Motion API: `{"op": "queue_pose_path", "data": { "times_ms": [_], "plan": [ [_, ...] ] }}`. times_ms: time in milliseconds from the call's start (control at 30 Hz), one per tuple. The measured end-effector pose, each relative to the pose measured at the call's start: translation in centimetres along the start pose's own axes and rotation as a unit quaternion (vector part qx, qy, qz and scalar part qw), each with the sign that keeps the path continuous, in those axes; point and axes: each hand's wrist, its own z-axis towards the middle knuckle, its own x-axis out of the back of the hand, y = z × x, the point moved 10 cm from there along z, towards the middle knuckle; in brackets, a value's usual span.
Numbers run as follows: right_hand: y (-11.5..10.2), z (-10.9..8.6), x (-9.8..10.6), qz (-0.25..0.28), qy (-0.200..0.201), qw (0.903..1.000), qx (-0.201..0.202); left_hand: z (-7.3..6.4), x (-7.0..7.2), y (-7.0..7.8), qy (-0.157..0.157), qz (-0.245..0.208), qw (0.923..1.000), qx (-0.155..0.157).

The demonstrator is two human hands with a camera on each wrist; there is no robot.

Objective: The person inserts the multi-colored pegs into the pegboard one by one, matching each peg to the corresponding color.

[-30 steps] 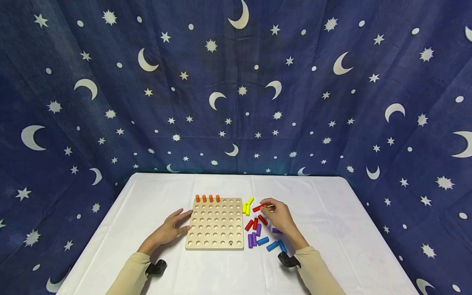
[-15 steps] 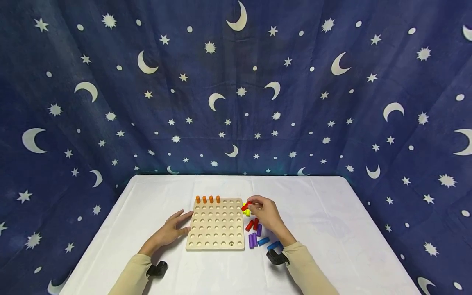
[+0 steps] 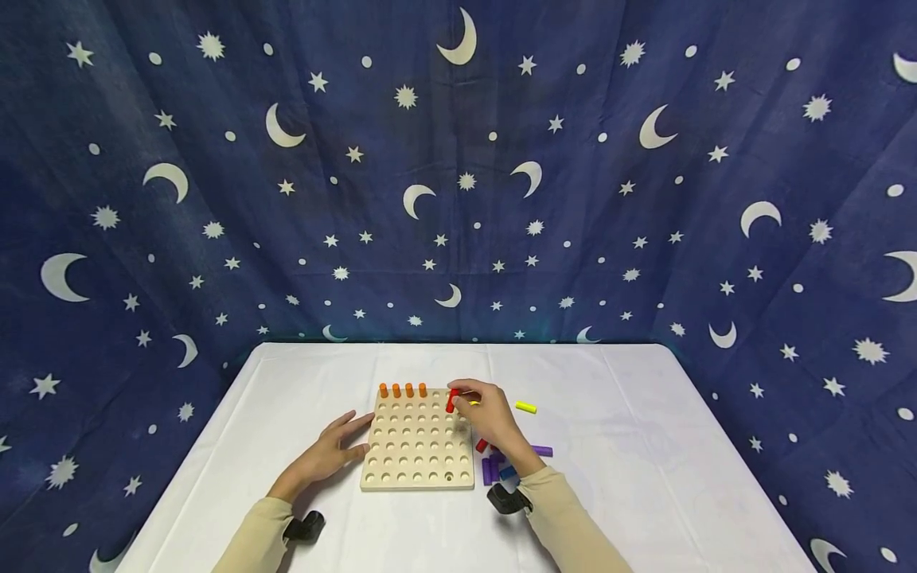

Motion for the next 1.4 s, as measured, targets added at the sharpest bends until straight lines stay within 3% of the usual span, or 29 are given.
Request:
{"op": "queue_pose_path", "data": {
  "times_ms": [367,833,1167,1400],
  "plan": [
    [-0.4,0.8,-2.3,0.030,-0.009,0.9995,-0.001,0.1,0.0,-0.1,-0.005,-0.004,1.0000,0.002],
    [-0.8,1.7,-6.0,0.028,-0.037,0.9986,0.024,0.1,0.0,0.0,0.000,0.000,1.0000,-0.002],
    [-0.7,2.3,-7.7,0.061,-0.017,0.9979,0.018,0.1,0.2,0.3,-0.003,-0.001,0.9999,-0.015],
    [-0.4,2.9,-8.9,0.042,-0.001,0.9991,0.006,0.0,0.2,0.6,-0.004,-0.002,0.9998,-0.019]
  ]
}}
